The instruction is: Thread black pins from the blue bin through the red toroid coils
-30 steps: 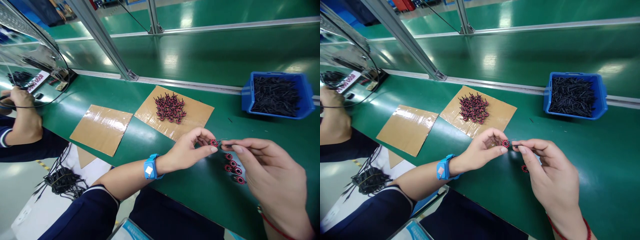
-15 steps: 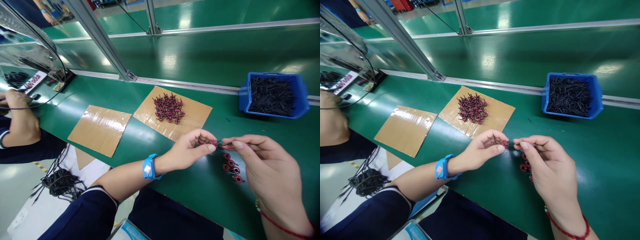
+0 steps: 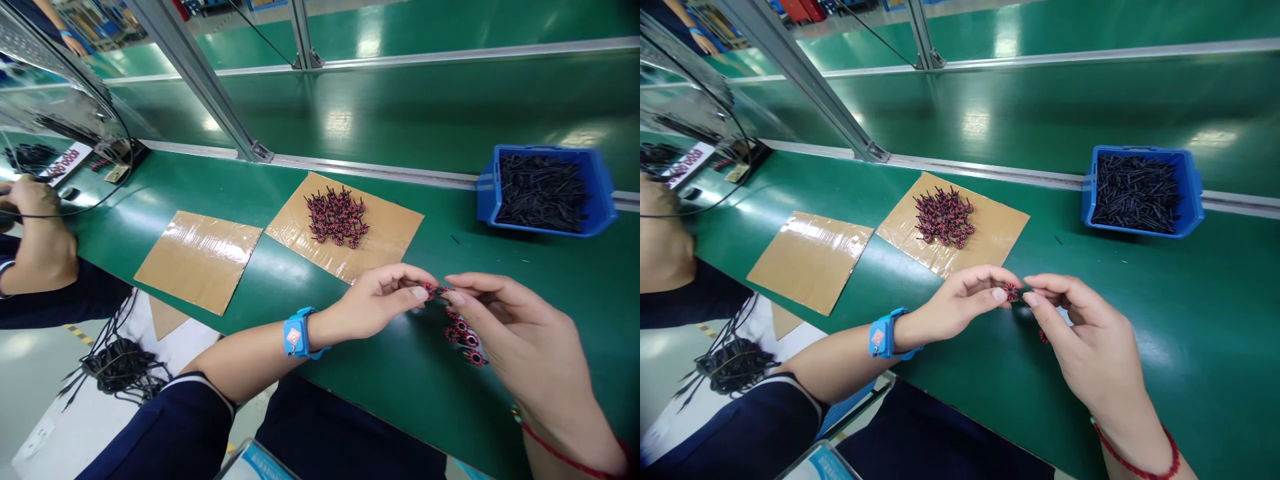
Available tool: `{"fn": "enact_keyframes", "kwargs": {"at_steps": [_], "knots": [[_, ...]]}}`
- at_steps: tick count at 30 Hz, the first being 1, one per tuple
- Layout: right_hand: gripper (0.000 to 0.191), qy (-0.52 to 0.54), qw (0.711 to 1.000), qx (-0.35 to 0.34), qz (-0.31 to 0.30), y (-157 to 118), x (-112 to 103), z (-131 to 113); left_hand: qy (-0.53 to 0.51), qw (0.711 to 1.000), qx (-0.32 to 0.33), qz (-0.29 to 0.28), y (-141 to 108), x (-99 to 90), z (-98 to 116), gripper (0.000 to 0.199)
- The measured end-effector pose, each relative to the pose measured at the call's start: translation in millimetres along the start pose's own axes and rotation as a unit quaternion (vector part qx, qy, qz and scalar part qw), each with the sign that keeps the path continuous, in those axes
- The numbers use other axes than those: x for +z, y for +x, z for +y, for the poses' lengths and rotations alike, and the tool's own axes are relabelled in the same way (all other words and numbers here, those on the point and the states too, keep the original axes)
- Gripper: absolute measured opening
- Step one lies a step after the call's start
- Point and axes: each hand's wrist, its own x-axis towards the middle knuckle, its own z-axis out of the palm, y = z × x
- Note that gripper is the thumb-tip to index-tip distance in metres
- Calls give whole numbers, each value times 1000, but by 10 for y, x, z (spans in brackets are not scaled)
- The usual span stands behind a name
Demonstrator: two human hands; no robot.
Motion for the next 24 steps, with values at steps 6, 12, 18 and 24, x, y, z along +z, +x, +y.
{"fn": "enact_keyframes", "kwargs": {"at_steps": [6,12,18,24], "knots": [[16,-1,1000,-4,-9,16,-19,-13,16,1000,5,-10,-8,-3,22,24],[22,4,998,62,29,25,-67,-40,56,998,6,-7,-19,1,56,22],[26,82,985,67,139,-5,10,-82,49,999,0,-5,-5,-9,49,21],[20,100,987,40,122,-49,46,-123,19,1000,-4,-6,-6,-3,42,21]]}}
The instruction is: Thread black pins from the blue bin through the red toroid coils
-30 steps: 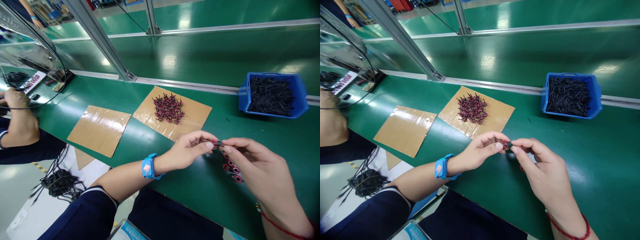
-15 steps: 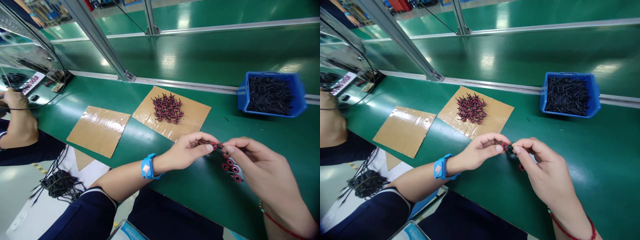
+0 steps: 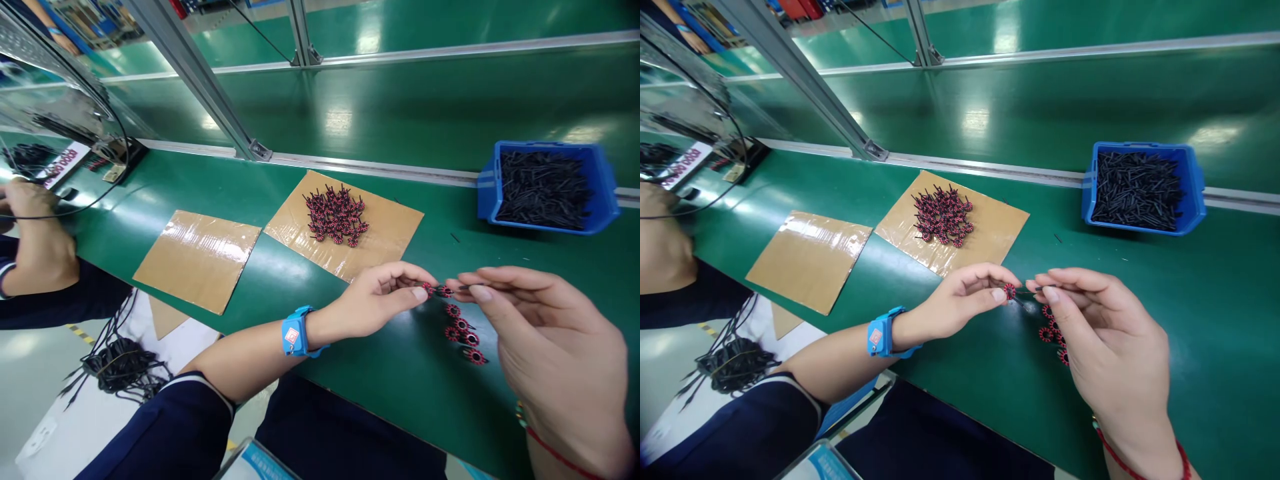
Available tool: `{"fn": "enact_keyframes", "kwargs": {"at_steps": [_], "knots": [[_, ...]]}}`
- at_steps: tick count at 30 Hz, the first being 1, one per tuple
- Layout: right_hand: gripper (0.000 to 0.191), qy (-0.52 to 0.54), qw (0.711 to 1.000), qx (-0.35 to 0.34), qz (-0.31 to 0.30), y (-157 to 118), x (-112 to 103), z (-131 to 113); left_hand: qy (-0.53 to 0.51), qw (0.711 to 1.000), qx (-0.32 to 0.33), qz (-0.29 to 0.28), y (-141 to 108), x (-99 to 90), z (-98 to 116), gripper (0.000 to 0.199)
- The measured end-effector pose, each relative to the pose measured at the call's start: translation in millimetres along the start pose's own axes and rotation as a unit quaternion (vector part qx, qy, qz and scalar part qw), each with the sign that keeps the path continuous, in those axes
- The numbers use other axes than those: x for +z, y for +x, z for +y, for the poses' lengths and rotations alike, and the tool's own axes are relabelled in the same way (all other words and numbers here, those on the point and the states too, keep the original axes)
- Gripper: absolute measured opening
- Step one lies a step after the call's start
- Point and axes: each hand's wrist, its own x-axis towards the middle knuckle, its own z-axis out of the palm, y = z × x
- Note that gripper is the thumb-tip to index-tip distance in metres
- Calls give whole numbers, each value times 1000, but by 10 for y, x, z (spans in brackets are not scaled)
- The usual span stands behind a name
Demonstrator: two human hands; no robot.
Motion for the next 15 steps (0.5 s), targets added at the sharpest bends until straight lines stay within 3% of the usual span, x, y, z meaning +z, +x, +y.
{"fn": "enact_keyframes", "kwargs": {"at_steps": [8,12,15], "knots": [[18,-45,998,-32,1,-24,-24,-32,-6,1000,5,2,8,-13,-32,21],[18,-91,993,-74,-29,-42,-31,7,-11,1000,3,6,9,-5,-16,23],[23,-69,991,-105,-50,8,-40,41,-21,1000,-1,12,11,0,5,24]]}}
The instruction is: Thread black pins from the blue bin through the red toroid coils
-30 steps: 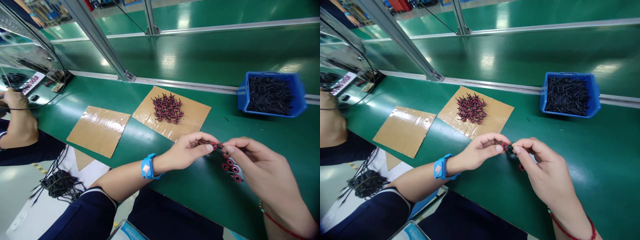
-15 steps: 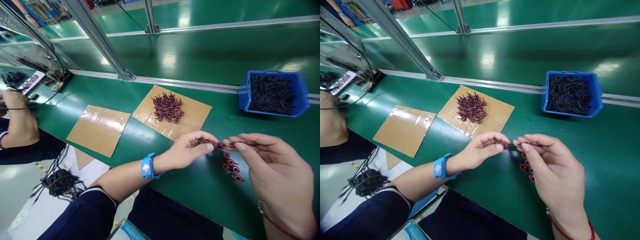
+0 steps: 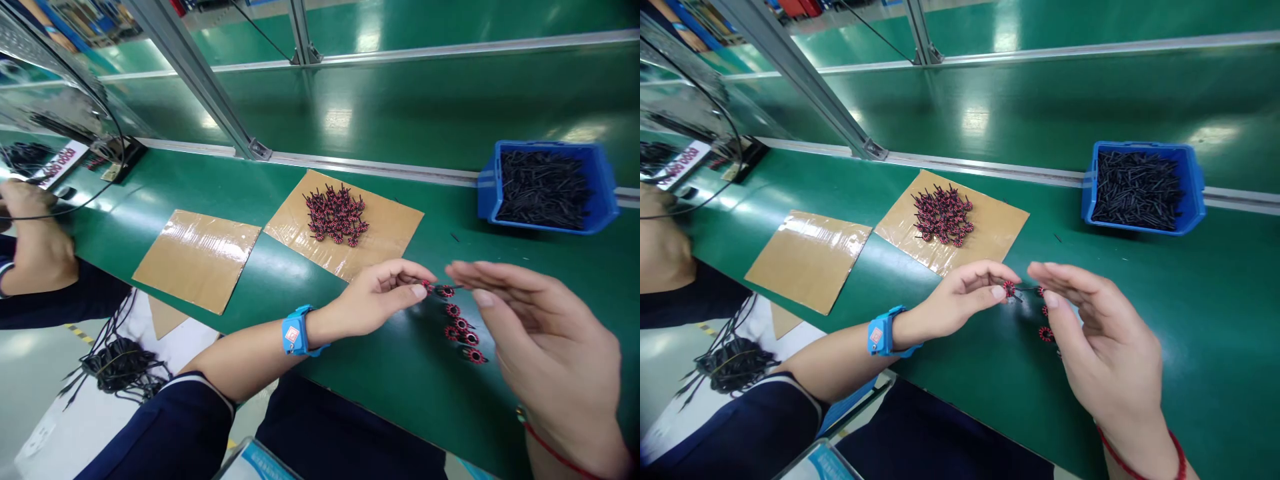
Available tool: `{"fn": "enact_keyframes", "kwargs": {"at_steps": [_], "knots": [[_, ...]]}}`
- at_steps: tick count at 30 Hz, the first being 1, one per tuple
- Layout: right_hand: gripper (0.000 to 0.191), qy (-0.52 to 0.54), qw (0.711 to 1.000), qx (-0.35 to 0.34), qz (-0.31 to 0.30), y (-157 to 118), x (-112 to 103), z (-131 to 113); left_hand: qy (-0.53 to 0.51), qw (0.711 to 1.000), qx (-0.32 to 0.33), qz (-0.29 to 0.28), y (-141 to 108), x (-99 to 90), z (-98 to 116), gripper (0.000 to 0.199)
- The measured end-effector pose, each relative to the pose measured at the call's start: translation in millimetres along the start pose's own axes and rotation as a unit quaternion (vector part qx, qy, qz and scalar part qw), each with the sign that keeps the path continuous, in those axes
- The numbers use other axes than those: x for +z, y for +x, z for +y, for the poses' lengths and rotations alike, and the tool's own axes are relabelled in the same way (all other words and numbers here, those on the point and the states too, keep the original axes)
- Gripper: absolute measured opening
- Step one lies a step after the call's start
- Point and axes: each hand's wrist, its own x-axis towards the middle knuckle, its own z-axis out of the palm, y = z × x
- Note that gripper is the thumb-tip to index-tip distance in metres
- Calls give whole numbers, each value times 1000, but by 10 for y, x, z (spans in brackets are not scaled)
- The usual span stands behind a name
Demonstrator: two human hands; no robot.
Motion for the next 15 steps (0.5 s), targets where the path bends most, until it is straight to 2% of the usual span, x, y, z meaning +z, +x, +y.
{"fn": "enact_keyframes", "kwargs": {"at_steps": [3,5,6,8,9,10,13,15], "knots": [[26,-30,1000,7,-1,192,-44,79,-37,999,-6,17,19,-9,1,23],[27,-176,984,2,-36,398,-77,145,-63,997,-13,29,44,-26,-14,20],[30,-277,958,-9,-70,510,-84,176,-75,996,-18,35,59,-36,-23,18],[34,-451,881,-39,-139,721,-66,229,-94,994,-25,54,89,-58,-40,15],[34,-505,846,-50,-166,811,-38,251,-100,992,-28,66,102,-68,-45,13],[33,-536,822,-55,-184,887,1,271,-103,991,-32,78,114,-77,-48,13],[27,-559,804,-40,-200,1046,149,331,-99,989,-46,96,135,-94,-46,11],[25,-562,804,-23,-193,1114,227,367,-95,989,-54,97,139,-99,-39,11]]}}
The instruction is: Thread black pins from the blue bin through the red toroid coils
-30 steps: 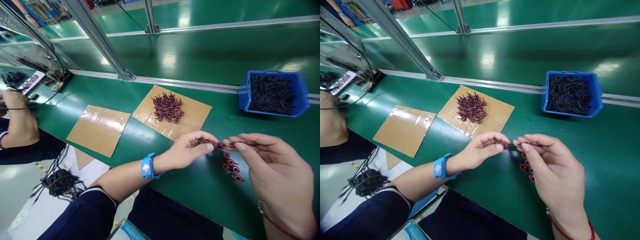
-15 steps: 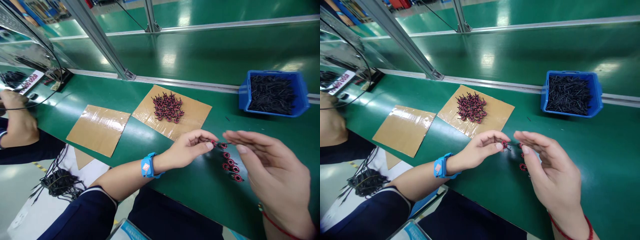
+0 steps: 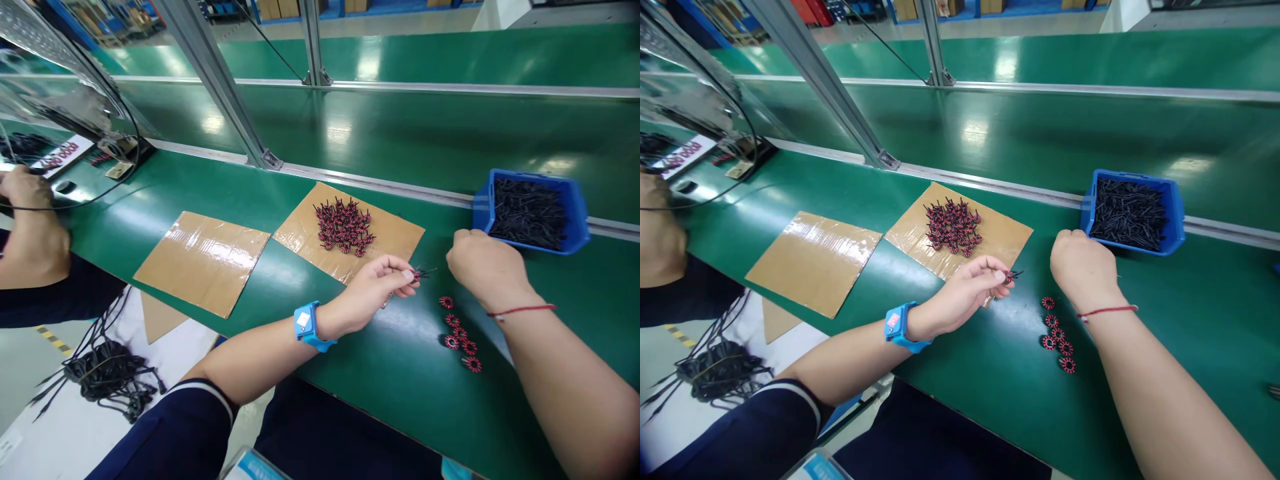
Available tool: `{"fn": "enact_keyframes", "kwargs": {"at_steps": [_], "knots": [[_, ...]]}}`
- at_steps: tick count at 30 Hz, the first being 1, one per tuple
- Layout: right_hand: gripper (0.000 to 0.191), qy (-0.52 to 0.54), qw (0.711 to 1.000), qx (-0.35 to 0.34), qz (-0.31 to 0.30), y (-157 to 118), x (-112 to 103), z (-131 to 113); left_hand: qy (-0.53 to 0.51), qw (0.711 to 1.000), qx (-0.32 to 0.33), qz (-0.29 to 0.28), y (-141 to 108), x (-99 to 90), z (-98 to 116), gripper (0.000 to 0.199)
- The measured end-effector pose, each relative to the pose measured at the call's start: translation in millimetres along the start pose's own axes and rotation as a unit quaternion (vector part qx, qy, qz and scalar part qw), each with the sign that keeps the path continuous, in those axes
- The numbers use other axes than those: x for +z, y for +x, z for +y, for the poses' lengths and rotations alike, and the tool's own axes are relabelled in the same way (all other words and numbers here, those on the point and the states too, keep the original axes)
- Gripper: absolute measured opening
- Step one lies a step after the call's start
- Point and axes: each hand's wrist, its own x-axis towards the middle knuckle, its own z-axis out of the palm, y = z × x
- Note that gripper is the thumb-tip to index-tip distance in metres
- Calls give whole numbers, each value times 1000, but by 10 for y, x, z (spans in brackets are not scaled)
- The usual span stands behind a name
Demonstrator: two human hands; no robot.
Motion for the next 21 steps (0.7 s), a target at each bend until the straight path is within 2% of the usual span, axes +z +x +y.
{"fn": "enact_keyframes", "kwargs": {"at_steps": [4,7,9,11,13,14,17,21], "knots": [[16,66,998,9,3,55,0,27,-33,999,-5,-11,-9,2,10,9],[10,195,981,-5,-8,-88,-62,90,-56,998,-9,-35,-26,9,4,14],[21,335,942,-9,-8,-274,-113,105,-57,997,-9,-53,-42,17,-8,19],[32,489,872,14,7,-497,-160,79,-51,996,-9,-67,-65,27,-19,23],[36,583,810,60,35,-716,-200,18,-41,996,-14,-77,-89,38,-27,25],[34,604,791,82,54,-811,-215,-19,-37,996,-16,-80,-100,43,-29,26],[23,597,788,108,110,-1016,-235,-119,-20,996,-19,-89,-119,53,-38,27],[17,568,808,79,134,-1126,-216,-182,4,995,-21,-95,-119,54,-53,27]]}}
